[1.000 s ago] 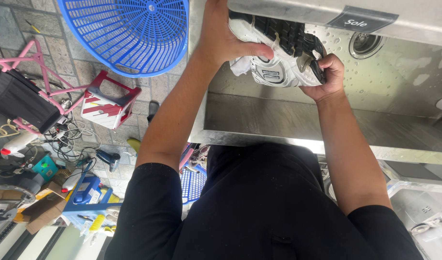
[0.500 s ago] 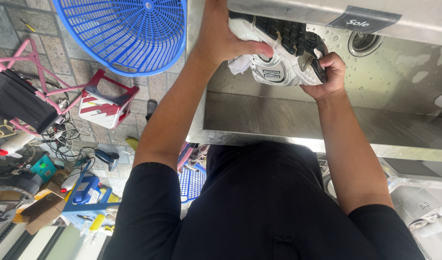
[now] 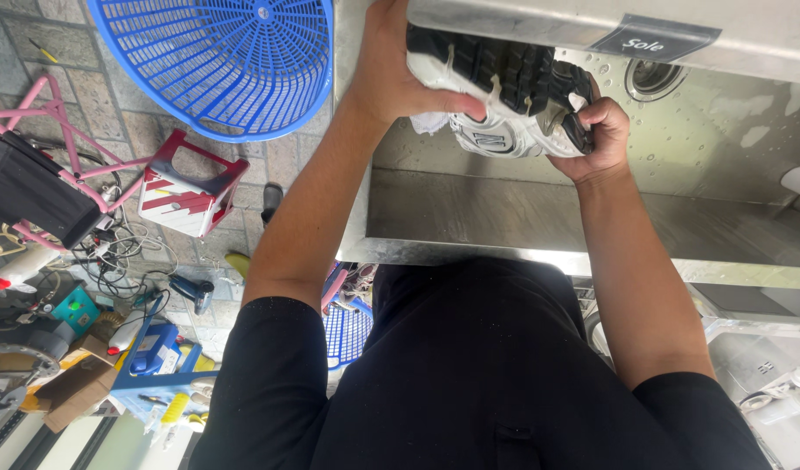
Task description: The person cleans various shoes in a sink, using a small brush to scrub the soles and a specialized machine to wash the shoe bodies before drying them with a cloth.
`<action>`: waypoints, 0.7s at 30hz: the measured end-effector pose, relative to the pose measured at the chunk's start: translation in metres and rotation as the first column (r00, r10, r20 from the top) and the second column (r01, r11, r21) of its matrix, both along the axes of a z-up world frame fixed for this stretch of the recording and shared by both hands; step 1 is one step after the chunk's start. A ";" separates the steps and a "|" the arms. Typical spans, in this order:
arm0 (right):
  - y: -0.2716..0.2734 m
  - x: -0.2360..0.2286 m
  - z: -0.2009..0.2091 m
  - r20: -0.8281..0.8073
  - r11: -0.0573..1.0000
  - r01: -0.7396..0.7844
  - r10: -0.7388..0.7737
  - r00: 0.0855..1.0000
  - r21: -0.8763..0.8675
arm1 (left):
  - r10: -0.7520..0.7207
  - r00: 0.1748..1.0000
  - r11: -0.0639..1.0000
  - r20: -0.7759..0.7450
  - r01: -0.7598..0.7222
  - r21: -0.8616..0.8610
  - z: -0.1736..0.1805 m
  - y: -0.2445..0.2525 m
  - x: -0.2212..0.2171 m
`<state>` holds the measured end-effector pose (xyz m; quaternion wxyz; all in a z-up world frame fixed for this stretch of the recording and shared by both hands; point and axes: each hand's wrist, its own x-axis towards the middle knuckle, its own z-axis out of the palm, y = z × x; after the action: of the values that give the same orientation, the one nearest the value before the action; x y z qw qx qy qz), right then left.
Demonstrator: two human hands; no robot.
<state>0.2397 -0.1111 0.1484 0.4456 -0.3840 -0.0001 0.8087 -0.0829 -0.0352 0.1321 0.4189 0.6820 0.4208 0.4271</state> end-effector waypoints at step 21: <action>-0.001 0.000 0.011 0.025 1.000 0.002 -0.003 1.000 0.024 | -0.001 0.985 0.985 0.172 -0.029 0.171 0.007 0.010 -0.002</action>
<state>0.2400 -0.1117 0.1597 0.4510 -0.3889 -0.0149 0.8032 -0.0849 -0.0247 0.1395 0.3896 0.6735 0.3494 0.5221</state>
